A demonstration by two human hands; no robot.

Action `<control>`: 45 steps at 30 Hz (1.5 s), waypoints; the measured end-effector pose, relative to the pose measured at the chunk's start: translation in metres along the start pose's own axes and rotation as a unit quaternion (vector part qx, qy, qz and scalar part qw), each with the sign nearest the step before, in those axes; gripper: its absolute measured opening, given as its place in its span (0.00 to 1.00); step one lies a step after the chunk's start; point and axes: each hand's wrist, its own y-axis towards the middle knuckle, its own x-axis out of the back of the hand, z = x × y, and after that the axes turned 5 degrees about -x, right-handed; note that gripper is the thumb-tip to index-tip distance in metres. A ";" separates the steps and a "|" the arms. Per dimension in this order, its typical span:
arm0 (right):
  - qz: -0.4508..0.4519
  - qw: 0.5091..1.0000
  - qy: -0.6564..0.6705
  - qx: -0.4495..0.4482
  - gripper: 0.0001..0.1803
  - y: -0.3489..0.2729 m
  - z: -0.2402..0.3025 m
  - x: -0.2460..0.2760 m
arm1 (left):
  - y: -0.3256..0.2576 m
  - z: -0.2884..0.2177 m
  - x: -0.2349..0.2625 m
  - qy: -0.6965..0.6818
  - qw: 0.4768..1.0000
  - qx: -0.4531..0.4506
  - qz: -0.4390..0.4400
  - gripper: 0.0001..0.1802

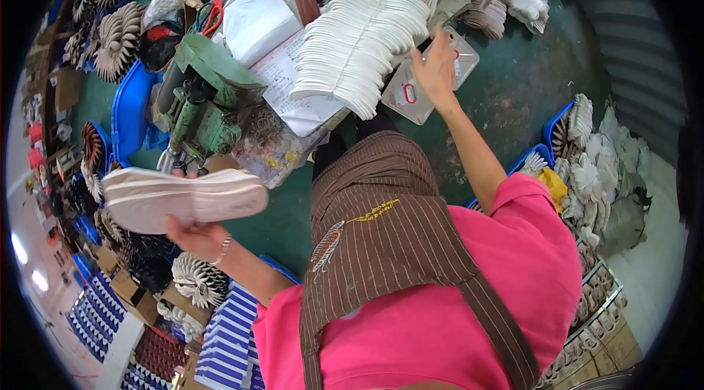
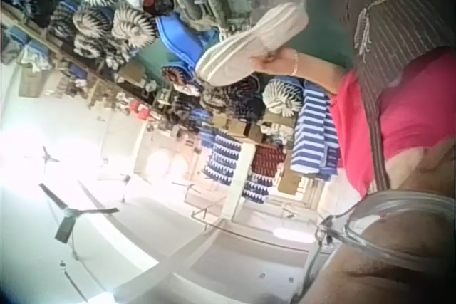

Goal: The recorder is feeding shoe insoles into an industrial machine for processing and then stacking them.

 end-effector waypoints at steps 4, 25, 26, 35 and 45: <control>0.178 0.959 0.216 -0.042 0.20 -0.046 0.088 0.000 | -0.033 0.042 -0.008 0.071 0.997 -0.003 -0.017 0.34; 0.416 0.797 0.411 0.151 0.55 -0.282 0.369 0.023 | -0.049 0.001 0.215 -0.129 0.985 0.115 -0.024 0.36; 0.429 0.786 0.414 0.162 0.55 -0.288 0.376 0.023 | -0.045 -0.004 0.217 -0.151 0.982 0.111 -0.022 0.35; 0.397 0.831 0.370 0.119 0.34 -0.313 0.410 -0.007 | -0.020 -0.007 0.229 -0.117 0.987 0.052 -0.101 0.31; 0.437 0.813 0.359 0.139 0.33 -0.305 0.424 -0.016 | -0.009 0.003 0.255 -0.276 0.952 0.126 -0.031 0.33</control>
